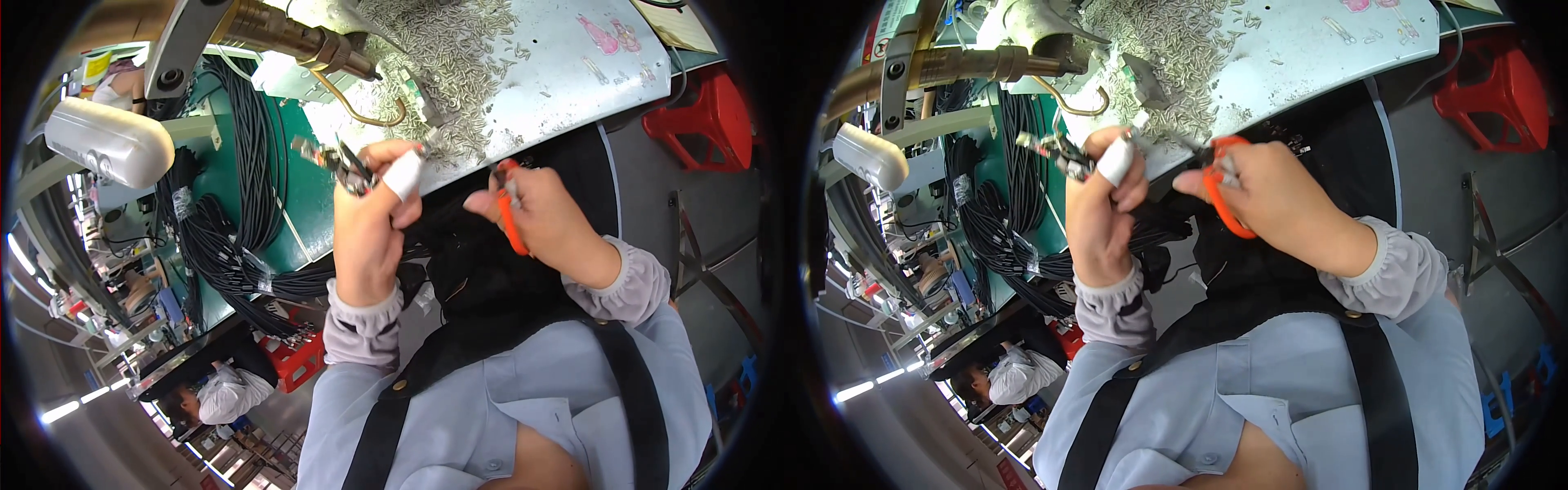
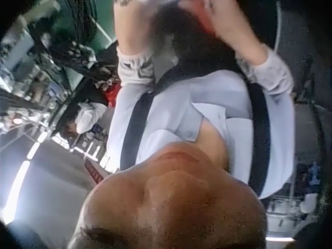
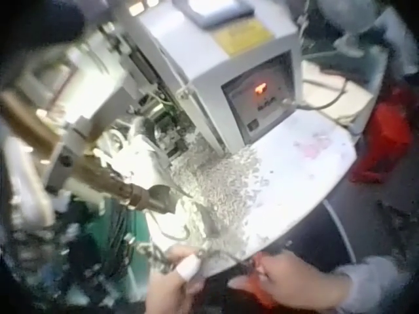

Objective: The person trims the ends of wires on a bundle of cables using shears, then sets it aside to pick up another bundle and repeat the process.

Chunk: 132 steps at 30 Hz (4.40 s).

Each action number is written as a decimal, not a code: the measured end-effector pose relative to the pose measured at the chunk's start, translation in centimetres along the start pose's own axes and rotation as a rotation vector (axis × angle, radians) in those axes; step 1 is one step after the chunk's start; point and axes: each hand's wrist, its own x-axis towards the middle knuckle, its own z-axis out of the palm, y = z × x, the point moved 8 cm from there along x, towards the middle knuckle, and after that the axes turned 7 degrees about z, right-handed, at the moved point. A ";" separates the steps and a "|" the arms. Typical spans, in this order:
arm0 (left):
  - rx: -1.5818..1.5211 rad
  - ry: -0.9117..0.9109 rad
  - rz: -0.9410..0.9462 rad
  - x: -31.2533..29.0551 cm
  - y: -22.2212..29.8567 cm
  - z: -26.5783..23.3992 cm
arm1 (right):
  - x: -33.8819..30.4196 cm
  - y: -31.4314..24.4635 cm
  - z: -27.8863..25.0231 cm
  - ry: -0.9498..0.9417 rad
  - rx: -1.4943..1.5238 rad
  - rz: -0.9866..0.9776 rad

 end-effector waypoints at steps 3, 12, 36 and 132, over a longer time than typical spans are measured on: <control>-0.093 -0.004 -0.030 2.2 0.1 0.0 | 0.8 0.2 -1.3 0.040 0.532 0.280; -0.039 -0.062 -0.066 4.6 1.1 0.5 | 7.9 -1.5 -3.0 0.146 0.226 0.024; -0.007 -0.081 -0.035 3.7 1.3 0.3 | 7.4 -2.0 -2.7 0.145 0.248 -0.026; -0.020 -0.042 -0.047 4.6 1.1 0.0 | 8.2 -2.0 -3.2 0.212 0.184 -0.037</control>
